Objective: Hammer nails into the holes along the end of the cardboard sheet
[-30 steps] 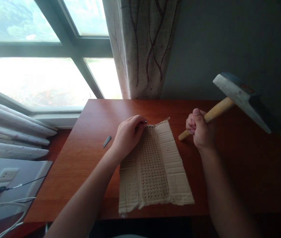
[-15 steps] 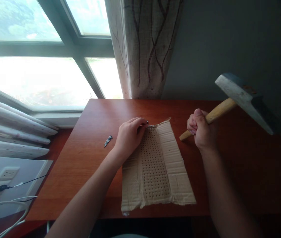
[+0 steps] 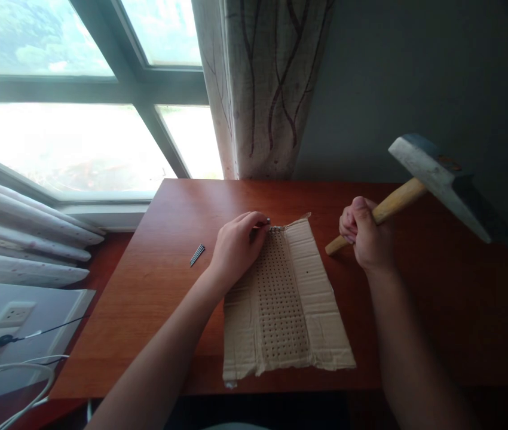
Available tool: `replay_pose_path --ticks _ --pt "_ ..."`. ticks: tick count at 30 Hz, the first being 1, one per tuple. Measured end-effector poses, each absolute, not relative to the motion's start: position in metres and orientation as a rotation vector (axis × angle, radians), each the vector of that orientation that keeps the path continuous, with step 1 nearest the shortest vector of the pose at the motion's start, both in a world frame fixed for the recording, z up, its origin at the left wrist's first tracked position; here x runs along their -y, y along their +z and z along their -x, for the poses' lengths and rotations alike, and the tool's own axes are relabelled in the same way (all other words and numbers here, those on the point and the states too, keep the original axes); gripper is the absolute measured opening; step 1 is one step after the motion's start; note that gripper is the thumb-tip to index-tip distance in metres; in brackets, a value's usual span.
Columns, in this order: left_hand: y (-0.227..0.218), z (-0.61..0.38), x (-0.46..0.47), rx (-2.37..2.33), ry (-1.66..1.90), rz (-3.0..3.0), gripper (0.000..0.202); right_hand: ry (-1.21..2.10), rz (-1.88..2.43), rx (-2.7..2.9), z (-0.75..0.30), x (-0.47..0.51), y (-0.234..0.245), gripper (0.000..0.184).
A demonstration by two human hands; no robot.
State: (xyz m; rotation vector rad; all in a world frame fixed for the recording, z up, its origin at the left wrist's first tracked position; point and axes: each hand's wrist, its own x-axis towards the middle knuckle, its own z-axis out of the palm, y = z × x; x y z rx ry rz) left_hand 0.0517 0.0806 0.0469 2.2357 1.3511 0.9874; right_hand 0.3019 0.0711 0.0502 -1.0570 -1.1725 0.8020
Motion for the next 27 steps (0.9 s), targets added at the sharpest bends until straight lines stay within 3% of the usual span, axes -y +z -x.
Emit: replay_pose_path --ticks 5,10,16,27 --pt "0.048 -0.052 -0.081 -1.370 0.964 -2.215 0.008 0.879 1.146 1.224 -0.307 -0.060 0.060 0.040" --pt "0.047 -0.052 -0.080 -1.375 0.976 -2.245 0.009 0.682 1.426 1.681 -0.309 -0.042 0.082 0.032" --pt "0.045 -0.052 -0.081 -1.397 0.996 -2.230 0.011 0.450 1.408 2.138 -0.293 -0.037 0.112 0.027" --pt "0.044 -0.052 -0.083 -1.390 1.008 -2.204 0.012 0.264 1.524 2.222 -0.287 -0.034 0.120 0.038"
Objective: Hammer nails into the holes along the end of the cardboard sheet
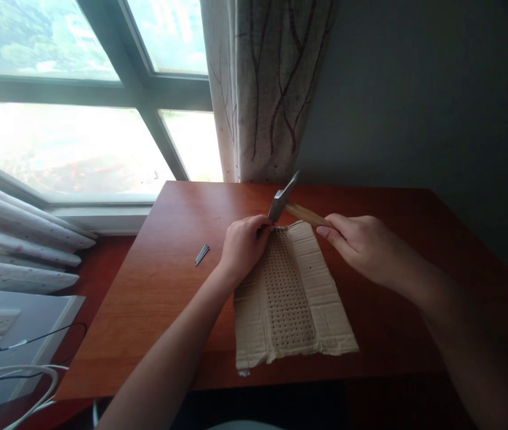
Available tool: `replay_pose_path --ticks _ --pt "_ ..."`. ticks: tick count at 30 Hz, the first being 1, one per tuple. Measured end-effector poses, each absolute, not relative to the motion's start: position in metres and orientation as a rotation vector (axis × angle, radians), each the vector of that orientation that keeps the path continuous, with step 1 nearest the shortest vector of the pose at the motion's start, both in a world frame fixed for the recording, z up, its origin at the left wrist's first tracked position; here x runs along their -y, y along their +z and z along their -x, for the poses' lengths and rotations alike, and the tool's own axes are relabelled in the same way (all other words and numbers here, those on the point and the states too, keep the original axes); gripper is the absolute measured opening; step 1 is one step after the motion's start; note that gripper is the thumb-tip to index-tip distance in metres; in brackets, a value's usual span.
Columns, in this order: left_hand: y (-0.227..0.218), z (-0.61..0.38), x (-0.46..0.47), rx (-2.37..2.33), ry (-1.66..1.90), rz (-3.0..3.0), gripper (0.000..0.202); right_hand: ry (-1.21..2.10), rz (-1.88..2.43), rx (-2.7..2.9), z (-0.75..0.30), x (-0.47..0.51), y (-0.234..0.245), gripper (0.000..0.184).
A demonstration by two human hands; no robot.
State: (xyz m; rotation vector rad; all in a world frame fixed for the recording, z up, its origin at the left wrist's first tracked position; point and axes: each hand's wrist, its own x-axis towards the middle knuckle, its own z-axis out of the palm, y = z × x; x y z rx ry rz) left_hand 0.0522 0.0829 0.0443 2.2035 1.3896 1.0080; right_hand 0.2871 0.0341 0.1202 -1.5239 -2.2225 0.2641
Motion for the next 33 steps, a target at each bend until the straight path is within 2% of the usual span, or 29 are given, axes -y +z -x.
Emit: replay_pose_path --ticks 14,20,33 --pt "0.040 -0.053 -0.084 -1.406 1.028 -2.202 0.012 0.306 1.694 2.246 -0.284 -0.028 0.137 0.035" --pt "0.040 -0.052 -0.085 -1.423 1.002 -2.217 0.012 0.379 1.764 2.301 -0.281 -0.033 0.130 0.038" --pt "0.042 -0.052 -0.084 -1.415 0.956 -2.222 0.013 0.323 1.795 2.307 -0.279 -0.027 0.131 0.034"
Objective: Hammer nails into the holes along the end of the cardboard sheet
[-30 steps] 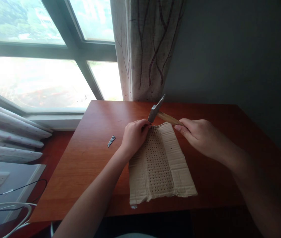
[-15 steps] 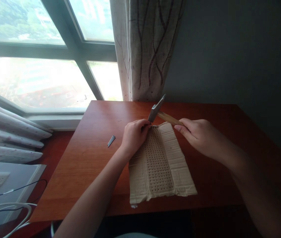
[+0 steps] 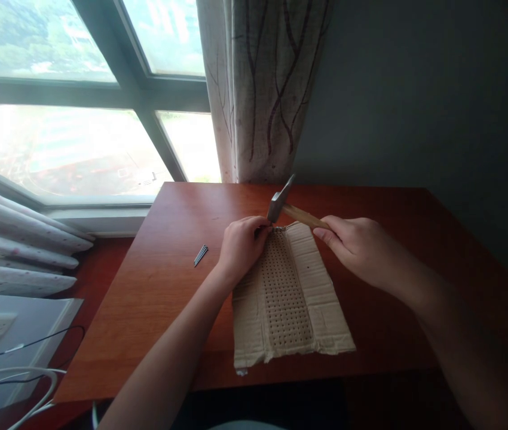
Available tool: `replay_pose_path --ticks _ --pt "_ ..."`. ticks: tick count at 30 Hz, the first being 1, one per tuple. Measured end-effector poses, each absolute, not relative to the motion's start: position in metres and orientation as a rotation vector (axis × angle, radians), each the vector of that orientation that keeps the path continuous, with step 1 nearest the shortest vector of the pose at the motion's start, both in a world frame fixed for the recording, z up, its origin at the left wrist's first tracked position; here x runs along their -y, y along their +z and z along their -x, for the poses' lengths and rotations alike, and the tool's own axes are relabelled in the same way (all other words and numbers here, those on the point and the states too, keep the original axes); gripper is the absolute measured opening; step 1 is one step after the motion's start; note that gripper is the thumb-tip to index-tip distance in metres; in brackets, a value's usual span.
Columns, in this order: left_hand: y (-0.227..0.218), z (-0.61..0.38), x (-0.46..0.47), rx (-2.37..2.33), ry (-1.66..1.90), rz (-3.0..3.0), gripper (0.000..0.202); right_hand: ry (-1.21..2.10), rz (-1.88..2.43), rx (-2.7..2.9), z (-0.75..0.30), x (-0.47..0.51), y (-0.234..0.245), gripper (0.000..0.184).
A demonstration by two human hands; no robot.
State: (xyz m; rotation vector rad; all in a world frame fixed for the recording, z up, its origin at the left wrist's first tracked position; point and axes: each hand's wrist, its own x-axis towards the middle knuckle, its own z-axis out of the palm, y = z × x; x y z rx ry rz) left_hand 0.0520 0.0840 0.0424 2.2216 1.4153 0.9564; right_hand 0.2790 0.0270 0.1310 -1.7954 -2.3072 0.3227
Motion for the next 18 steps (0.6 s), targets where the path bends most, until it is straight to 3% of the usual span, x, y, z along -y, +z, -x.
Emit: replay_pose_path --ticks 18 --pt "0.066 -0.036 -0.051 -1.273 0.795 -2.581 0.021 0.357 1.779 2.222 -0.288 -0.024 0.127 0.031"
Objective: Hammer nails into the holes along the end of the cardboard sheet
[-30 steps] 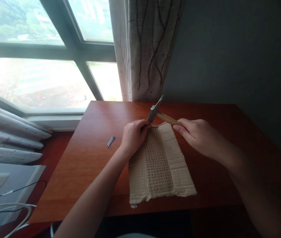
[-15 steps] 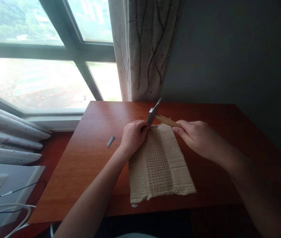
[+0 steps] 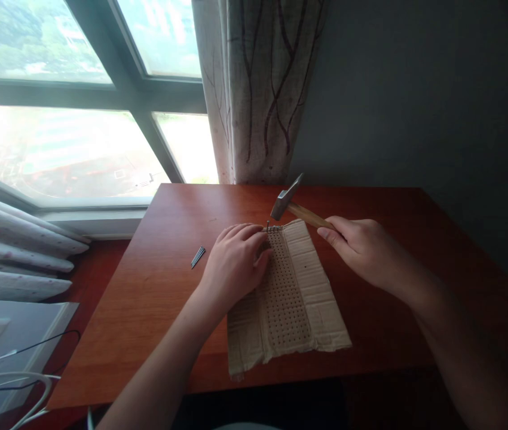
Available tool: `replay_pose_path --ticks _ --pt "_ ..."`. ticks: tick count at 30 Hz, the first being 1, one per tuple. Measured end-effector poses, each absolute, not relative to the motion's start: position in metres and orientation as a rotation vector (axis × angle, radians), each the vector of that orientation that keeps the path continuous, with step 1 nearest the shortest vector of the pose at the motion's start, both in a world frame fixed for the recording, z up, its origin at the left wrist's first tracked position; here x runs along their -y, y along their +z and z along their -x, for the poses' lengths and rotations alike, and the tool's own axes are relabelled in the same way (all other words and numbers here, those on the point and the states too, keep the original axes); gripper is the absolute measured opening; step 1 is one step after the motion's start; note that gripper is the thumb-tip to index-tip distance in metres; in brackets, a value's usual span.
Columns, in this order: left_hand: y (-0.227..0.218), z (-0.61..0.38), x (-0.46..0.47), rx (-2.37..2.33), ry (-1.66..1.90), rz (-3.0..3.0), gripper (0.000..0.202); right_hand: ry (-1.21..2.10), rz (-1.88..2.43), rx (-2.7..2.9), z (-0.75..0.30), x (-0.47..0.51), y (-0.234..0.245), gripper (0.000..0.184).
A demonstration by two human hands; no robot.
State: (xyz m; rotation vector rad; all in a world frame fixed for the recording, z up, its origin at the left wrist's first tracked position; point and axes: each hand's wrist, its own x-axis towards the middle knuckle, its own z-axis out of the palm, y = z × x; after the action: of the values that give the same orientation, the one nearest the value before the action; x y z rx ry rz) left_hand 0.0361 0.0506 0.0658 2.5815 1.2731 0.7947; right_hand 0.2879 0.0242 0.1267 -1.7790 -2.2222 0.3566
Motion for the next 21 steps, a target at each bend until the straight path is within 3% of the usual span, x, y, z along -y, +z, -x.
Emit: replay_pose_path --ticks 21 --pt "0.043 -0.033 -0.037 -1.236 0.951 -2.453 0.026 0.440 1.755 2.266 -0.275 -0.030 0.123 0.031"
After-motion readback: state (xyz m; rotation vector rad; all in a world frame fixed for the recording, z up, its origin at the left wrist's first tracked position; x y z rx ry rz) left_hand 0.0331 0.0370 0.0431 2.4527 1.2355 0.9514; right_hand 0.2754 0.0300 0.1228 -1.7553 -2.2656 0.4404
